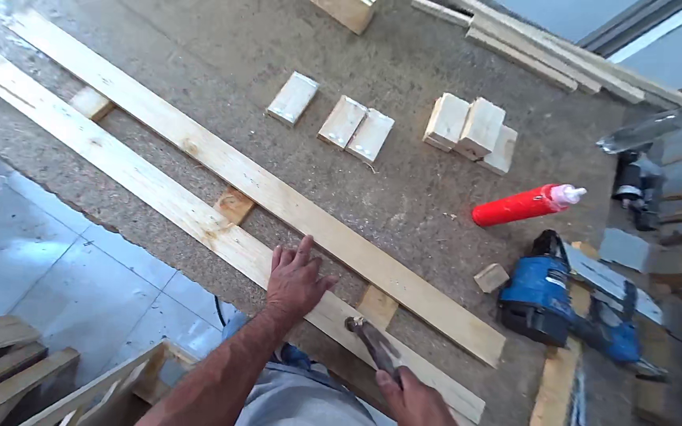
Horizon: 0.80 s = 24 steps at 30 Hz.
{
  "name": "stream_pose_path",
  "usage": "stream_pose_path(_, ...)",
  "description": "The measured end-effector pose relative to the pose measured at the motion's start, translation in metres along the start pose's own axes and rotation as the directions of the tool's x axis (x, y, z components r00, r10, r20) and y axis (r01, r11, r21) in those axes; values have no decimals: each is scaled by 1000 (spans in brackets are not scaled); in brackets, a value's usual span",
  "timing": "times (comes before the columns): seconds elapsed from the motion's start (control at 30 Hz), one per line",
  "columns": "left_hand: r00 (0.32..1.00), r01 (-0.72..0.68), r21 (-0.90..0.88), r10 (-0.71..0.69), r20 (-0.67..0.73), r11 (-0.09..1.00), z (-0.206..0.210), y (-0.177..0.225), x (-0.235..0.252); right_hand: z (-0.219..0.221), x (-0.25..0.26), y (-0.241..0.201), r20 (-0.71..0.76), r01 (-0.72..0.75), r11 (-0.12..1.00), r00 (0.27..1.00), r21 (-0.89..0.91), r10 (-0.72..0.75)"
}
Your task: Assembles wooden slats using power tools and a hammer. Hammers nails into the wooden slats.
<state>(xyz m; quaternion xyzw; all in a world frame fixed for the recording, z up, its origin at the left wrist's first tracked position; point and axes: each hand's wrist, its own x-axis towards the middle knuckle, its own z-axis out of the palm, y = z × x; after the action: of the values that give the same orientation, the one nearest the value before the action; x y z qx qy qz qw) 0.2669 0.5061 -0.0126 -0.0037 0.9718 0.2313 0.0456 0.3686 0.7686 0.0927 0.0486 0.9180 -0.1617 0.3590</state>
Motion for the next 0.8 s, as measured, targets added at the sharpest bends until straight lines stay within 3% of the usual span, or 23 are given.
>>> stream_pose_path(0.07, 999, -39, -274, 42, 5, 961, -20, -14, -9, -20, -13, -12, 31, 0, 1000, 1000, 25, -1)
stream_pose_path(0.13, 989, -113, -421, 63, -131, 900, -47, -44, -16, -36, -19, -35, 65, -33, 995, 998, 94, 27)
stream_pose_path(0.23, 961, -124, -239, 57, -271, 963, -80, -113, -3, -55, -16, -98, 60, -27, 985, 998, 169, 17)
stream_pose_path(0.37, 991, -21, 51, 28, -129, 998, -96, -191, 32, -85, 5, -211, -78, 206, 959, 978, 194, -194)
stream_pose_path(0.43, 991, -40, 104, 52, -122, 994, -92, -205, 34, -82, 12, -238, -190, 309, 943, 940, 127, -283)
stream_pose_path(0.47, 990, -41, 111, 55, -127, 993, -91, -206, 34, -75, 16, -240, -188, 289, 954, 944, 76, -271)
stream_pose_path(0.53, 993, -21, 95, 32, -114, 995, -90, -205, 36, -59, 23, -233, 12, 51, 995, 999, -83, -50)
stream_pose_path(0.6, 994, -6, 78, 14, -106, 997, -90, -203, 35, -57, 27, -229, 209, -185, 950, 948, -250, 239)
stream_pose_path(0.67, 995, 1, 77, 6, -101, 997, -91, -202, 37, -77, 23, -246, 212, -202, 925, 937, -321, 278)
stream_pose_path(0.73, 996, -2, 70, 8, -87, 998, -93, -202, 36, -97, 8, -274, 53, -77, 955, 994, -285, 97)
stream_pose_path(0.77, 996, 1, 70, 5, -85, 998, -94, -202, 38, -100, 3, -284, -106, 49, 972, 991, -230, -76)
stream_pose_path(0.8, 997, 6, 73, 0, -80, 997, -94, -203, 38, -99, -1, -292, -255, 176, 971, 943, -164, -214)
